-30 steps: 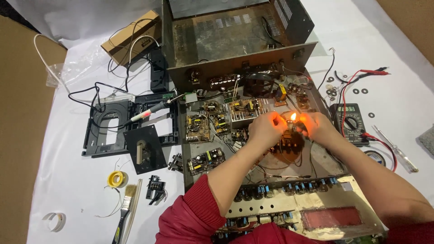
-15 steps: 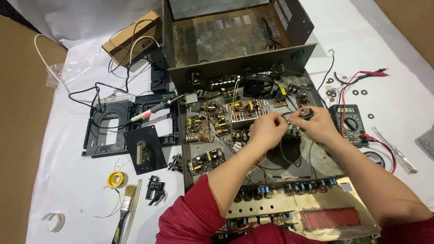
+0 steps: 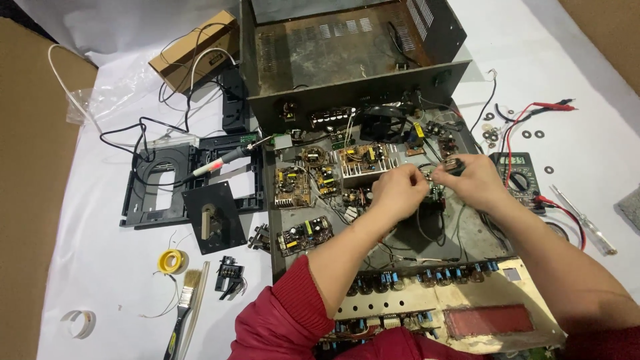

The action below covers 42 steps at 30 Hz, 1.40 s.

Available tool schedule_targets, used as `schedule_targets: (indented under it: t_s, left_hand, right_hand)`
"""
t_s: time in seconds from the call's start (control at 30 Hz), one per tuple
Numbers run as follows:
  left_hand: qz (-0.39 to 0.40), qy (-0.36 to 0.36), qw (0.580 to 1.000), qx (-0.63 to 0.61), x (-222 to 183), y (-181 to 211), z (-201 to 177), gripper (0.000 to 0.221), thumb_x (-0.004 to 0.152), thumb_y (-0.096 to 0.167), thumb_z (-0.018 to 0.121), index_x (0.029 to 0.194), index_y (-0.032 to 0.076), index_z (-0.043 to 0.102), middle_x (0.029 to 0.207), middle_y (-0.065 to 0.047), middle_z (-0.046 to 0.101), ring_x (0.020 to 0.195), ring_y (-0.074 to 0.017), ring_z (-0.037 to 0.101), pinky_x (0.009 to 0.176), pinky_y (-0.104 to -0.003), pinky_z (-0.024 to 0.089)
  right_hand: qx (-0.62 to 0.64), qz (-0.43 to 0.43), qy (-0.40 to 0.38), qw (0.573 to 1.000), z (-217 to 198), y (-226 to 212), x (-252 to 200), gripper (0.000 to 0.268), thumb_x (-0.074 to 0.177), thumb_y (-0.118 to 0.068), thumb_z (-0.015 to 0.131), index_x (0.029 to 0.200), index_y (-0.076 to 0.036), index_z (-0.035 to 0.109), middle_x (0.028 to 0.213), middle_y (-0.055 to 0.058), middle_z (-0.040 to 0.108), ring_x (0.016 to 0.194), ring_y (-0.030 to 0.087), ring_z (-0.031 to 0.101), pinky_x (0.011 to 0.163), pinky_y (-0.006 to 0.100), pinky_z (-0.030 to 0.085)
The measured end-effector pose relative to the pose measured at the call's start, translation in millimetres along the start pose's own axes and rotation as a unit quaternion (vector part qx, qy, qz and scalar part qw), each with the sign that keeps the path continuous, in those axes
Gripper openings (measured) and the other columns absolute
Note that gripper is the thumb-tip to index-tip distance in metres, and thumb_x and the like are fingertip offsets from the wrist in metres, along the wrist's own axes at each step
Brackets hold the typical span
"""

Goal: Testing and repairing internal components of an electronic device using a multimeter and other tools.

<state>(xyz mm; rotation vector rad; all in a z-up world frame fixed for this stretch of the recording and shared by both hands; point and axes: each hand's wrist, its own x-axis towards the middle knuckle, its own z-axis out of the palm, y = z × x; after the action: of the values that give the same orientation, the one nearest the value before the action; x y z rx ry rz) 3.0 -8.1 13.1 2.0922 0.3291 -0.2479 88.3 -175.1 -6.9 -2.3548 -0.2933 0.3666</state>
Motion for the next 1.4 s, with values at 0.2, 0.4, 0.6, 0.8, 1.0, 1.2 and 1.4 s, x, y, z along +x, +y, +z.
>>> schedule_targets:
  t_s: [0.2,0.4,0.6,0.8,1.0,1.2,1.4]
  left_hand:
    - [0.007,-0.022,1.000,-0.019,-3,-2,-9,0.012,0.088,0.020,0.048,0.080,0.018,0.057,0.140,-0.001,0.069,0.053,-0.0176,0.051,0.066,-0.043,0.049]
    - [0.014,0.008,0.999,-0.027,4,-11,-3,0.016,0.090,0.024,0.051,0.082,0.019,0.065,0.141,-0.003,0.068,0.053,-0.0142,0.059,0.087,-0.044,0.055]
    - [0.015,0.015,1.000,-0.023,6,-14,4,0.015,0.094,0.024,0.058,0.080,0.023,0.064,0.076,0.008,0.069,0.072,-0.0134,0.065,0.094,-0.041,0.052]
    - [0.037,0.007,0.995,-0.097,-24,19,-12,0.017,0.097,0.020,0.062,0.080,0.017,0.064,0.085,0.003,0.071,0.067,-0.0089,0.058,0.073,-0.032,0.058]
    - [0.060,-0.045,0.997,0.014,-33,32,-33,0.014,0.093,0.015,0.061,0.079,0.017,0.066,0.085,0.002,0.072,0.065,-0.0105,0.059,0.063,-0.033,0.053]
    - [-0.026,-0.111,0.993,0.044,-37,21,-30,0.010,0.099,0.011,0.063,0.093,0.013,0.070,0.096,-0.002,0.075,0.059,-0.0063,0.057,0.053,-0.016,0.053]
    - [-0.025,-0.206,0.969,0.133,-60,10,-17,0.010,0.100,0.010,0.062,0.095,0.012,0.070,0.097,-0.002,0.074,0.070,-0.0089,0.062,0.063,-0.017,0.057]
  right_hand:
    - [0.200,0.073,0.140,0.967,-53,-24,-17,0.020,0.102,-0.012,0.069,0.086,-0.014,0.057,0.064,0.006,0.053,0.045,0.010,0.040,0.036,0.025,0.026]
    - [-0.175,0.169,-0.096,0.965,-53,10,-50,0.069,0.089,-0.038,0.075,0.143,0.001,0.059,0.151,0.017,0.057,0.043,0.022,0.045,0.046,0.039,0.044]
    - [-0.187,0.152,-0.082,0.967,-50,27,-60,0.044,0.088,-0.045,0.077,0.108,-0.006,0.076,0.102,0.016,0.082,0.046,0.021,0.044,0.053,0.034,0.035]
    - [-0.105,0.119,-0.081,0.984,-46,44,-70,0.039,0.090,-0.021,0.078,0.129,-0.017,0.075,0.093,0.014,0.081,0.047,0.022,0.049,0.044,0.033,0.035]
    - [-0.065,0.124,0.021,0.990,-68,70,-73,0.056,0.084,-0.034,0.082,0.123,0.006,0.073,0.140,0.019,0.065,0.124,0.030,0.063,0.101,0.042,0.047]
    - [-0.135,0.101,-0.017,0.986,-68,95,-79,0.021,0.086,-0.032,0.078,0.102,-0.021,0.087,0.100,0.000,0.083,0.073,0.019,0.066,0.073,0.033,0.049]
    - [-0.050,0.158,0.010,0.986,-85,58,-90,0.020,0.098,-0.019,0.073,0.115,-0.014,0.082,0.124,0.005,0.075,0.069,0.024,0.059,0.062,0.037,0.041]
